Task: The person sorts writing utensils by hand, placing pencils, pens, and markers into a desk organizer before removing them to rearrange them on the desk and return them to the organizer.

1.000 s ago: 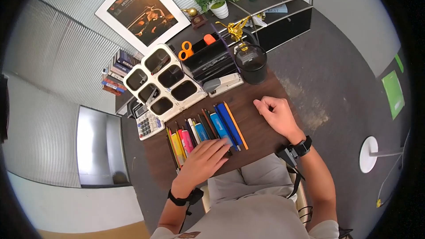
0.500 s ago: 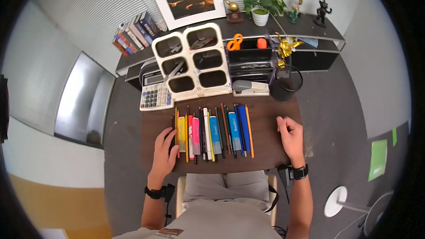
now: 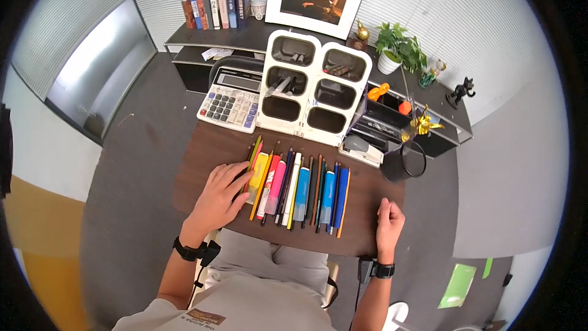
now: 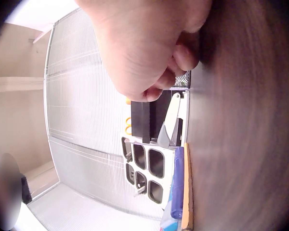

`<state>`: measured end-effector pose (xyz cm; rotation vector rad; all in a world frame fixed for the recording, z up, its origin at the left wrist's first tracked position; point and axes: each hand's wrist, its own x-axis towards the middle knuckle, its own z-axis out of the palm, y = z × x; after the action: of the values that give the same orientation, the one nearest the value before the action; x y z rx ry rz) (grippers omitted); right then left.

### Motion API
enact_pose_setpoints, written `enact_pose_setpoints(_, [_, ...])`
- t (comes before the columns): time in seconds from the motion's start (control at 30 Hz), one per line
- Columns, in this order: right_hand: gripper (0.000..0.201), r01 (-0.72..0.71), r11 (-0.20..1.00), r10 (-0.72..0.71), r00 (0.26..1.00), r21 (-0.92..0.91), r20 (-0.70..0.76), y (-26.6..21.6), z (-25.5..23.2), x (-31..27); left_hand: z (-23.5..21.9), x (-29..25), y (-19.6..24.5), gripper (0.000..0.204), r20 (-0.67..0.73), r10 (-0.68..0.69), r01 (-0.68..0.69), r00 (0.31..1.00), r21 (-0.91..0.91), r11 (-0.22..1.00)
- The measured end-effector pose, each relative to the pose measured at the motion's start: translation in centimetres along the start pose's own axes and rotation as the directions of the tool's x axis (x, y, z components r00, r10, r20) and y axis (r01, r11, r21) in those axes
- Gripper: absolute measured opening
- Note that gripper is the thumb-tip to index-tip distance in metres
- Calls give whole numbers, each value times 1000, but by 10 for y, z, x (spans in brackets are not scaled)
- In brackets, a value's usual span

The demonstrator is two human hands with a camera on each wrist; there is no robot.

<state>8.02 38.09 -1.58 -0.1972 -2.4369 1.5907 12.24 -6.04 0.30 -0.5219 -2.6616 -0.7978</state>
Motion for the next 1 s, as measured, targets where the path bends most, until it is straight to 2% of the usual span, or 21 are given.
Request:
enact_pose_setpoints(0.13, [52,10,1000,-10,1000,13,-21,3,1,1,0,-1,4,46,-93,-104,95,990,-102,990])
enact_pose_setpoints(0.3, [49,66,997,-67,997,-28,-36,12,1,2,0,-4,-2,44,-80,-97,90,992,-87,992])
enact_pose_setpoints(0.5, [49,52,998,-52,999,-28,-15,8,2,3,1,-7,-6,46,-96,-110,99,989,-117,988])
enact_pose_setpoints(0.57, [50,-76,997,76,997,-5,-2,-9,5,4,2,-8,-7,47,-119,-121,104,986,-138,985])
enact_pose_setpoints(0.6, [50,-118,993,118,993,-7,21,-17,6,8,2,-9,-6,47,-135,-130,109,982,-150,983])
enact_pose_setpoints(0.7, [49,-109,987,97,990,119,103,-30,13,20,1,-14,-9,47,-169,-145,107,975,-219,970])
enact_pose_setpoints(0.83, [42,-44,996,23,968,77,249,-96,48,35,-1,-17,-12,44,-188,-167,101,968,-321,942])
enact_pose_setpoints(0.93, [40,24,998,-49,898,64,436,-128,80,57,-1,-18,-10,41,-198,-178,102,964,-343,934])
enact_pose_setpoints(1.0, [52,53,996,-81,825,67,559,-154,106,71,-2,-19,-9,38,-187,-171,97,967,-349,932])
